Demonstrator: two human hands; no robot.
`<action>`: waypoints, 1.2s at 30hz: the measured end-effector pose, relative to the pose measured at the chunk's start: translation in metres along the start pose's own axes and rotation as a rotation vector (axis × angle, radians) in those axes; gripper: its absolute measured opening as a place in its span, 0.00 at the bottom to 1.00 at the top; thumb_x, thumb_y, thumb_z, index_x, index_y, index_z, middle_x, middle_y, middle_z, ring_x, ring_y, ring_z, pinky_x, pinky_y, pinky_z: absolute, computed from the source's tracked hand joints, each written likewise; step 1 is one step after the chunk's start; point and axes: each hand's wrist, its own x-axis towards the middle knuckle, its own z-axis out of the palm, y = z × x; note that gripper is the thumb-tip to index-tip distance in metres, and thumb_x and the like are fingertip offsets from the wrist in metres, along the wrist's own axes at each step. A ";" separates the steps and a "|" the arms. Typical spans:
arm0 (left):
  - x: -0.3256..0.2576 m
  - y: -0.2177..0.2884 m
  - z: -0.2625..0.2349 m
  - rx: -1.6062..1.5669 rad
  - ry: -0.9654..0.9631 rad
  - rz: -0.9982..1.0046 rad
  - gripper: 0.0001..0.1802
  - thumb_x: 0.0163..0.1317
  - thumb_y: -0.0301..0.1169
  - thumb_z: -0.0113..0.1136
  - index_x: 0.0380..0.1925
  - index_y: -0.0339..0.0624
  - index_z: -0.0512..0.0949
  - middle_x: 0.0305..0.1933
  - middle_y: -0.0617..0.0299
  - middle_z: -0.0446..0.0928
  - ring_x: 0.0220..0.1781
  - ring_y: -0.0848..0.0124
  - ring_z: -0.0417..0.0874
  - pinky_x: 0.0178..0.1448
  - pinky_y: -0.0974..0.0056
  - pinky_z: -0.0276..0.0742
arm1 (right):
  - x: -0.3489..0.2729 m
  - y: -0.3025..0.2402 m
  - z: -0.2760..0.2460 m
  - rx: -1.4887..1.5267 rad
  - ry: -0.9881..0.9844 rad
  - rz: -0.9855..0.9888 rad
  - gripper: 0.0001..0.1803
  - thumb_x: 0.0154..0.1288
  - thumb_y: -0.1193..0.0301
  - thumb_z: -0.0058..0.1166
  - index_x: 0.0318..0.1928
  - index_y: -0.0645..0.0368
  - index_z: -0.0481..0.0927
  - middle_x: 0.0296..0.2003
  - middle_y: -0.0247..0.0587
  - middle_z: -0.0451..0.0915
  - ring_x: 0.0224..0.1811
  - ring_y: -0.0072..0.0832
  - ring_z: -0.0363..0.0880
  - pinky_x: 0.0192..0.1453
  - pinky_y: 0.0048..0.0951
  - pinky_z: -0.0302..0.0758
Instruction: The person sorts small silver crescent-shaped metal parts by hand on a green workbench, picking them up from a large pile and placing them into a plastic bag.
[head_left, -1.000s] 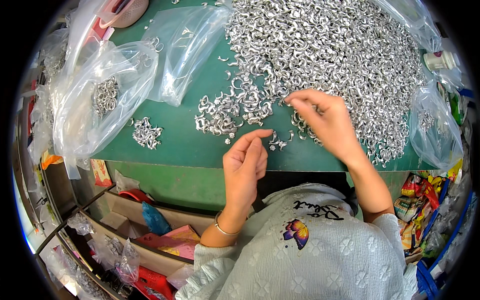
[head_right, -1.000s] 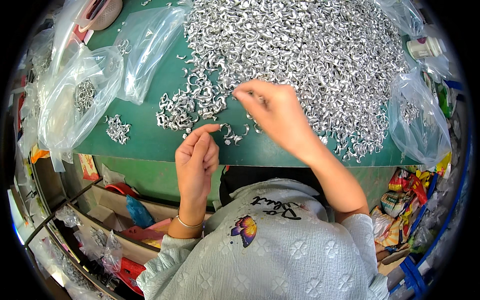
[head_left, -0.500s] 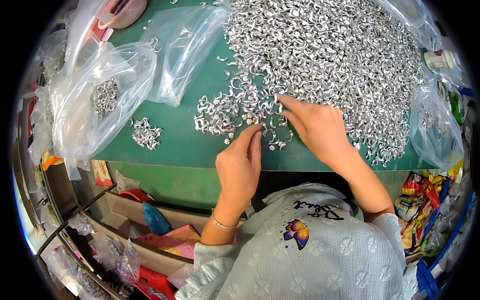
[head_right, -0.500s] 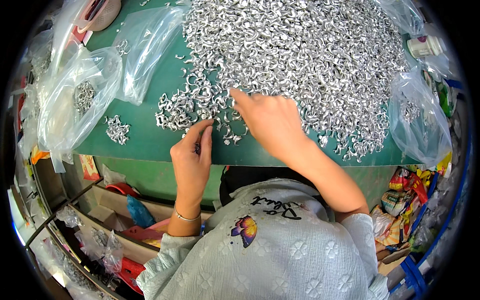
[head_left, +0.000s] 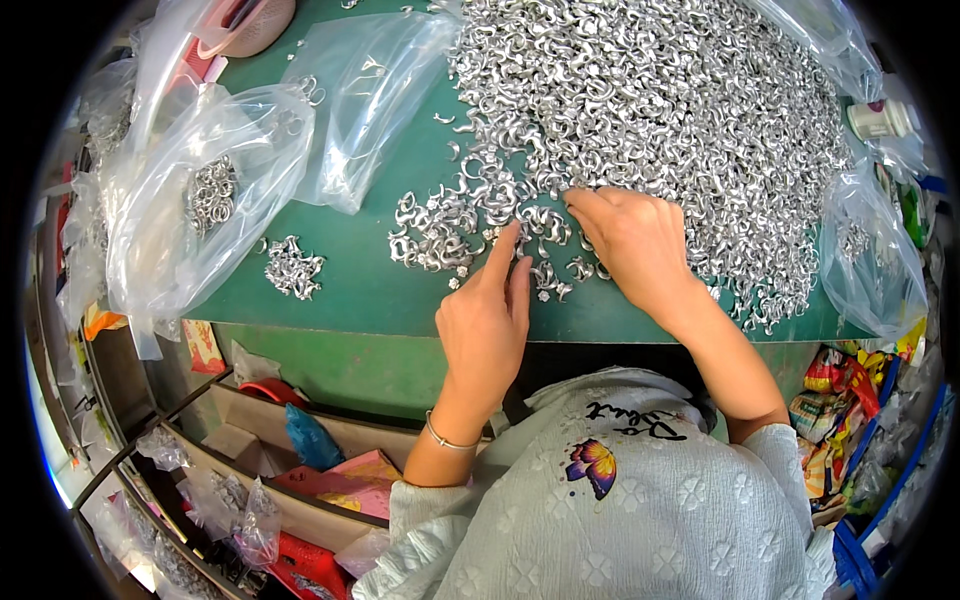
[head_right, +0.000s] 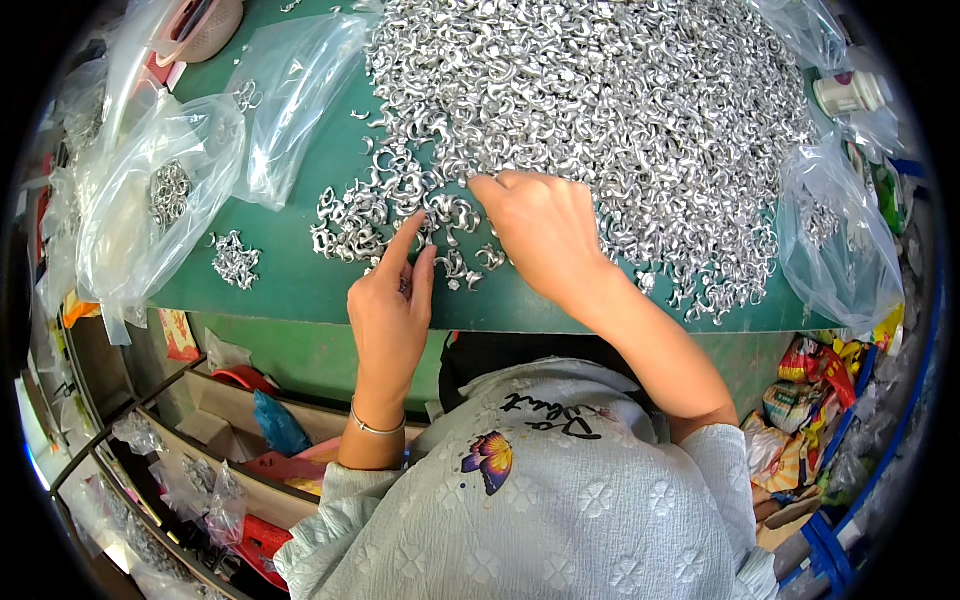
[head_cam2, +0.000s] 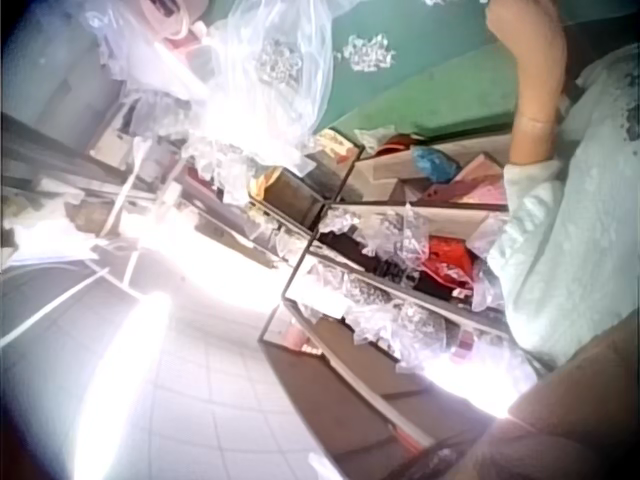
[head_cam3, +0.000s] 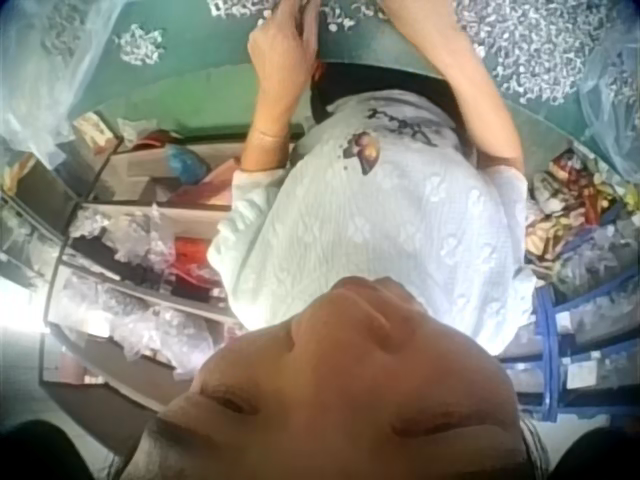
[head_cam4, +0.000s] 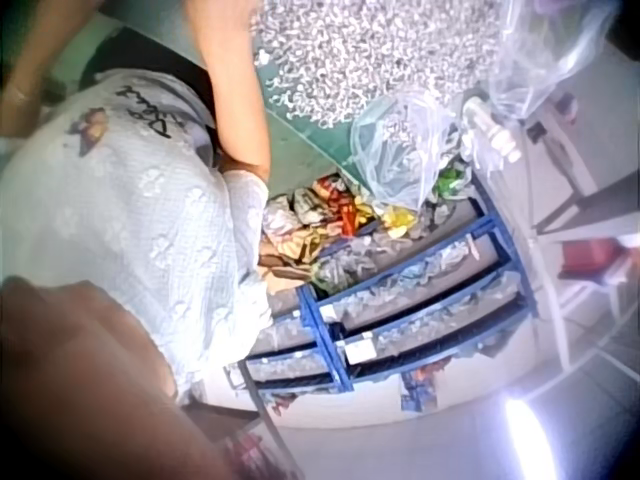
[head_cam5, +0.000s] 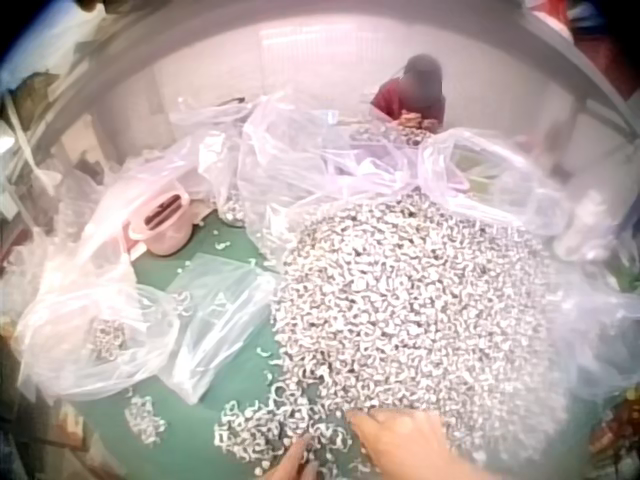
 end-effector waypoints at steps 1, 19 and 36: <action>-0.001 -0.001 -0.002 -0.027 0.014 0.017 0.18 0.58 0.26 0.62 0.50 0.44 0.77 0.21 0.54 0.76 0.16 0.60 0.75 0.22 0.61 0.68 | -0.001 0.003 0.004 0.085 0.088 -0.024 0.08 0.57 0.71 0.60 0.38 0.54 0.83 0.22 0.37 0.79 0.20 0.34 0.77 0.22 0.33 0.70; -0.004 -0.003 -0.001 -0.073 0.014 -0.058 0.11 0.56 0.27 0.64 0.40 0.45 0.78 0.14 0.59 0.70 0.14 0.61 0.71 0.21 0.60 0.65 | 0.004 -0.007 0.005 0.785 0.054 0.134 0.06 0.63 0.70 0.55 0.35 0.59 0.80 0.21 0.32 0.78 0.21 0.30 0.76 0.23 0.31 0.70; -0.003 -0.006 -0.001 -0.130 0.059 -0.125 0.10 0.54 0.25 0.65 0.37 0.42 0.76 0.12 0.64 0.65 0.13 0.66 0.69 0.20 0.62 0.63 | 0.002 -0.026 0.006 0.233 -0.110 -0.059 0.10 0.58 0.69 0.58 0.41 0.53 0.80 0.25 0.38 0.78 0.24 0.41 0.77 0.25 0.38 0.71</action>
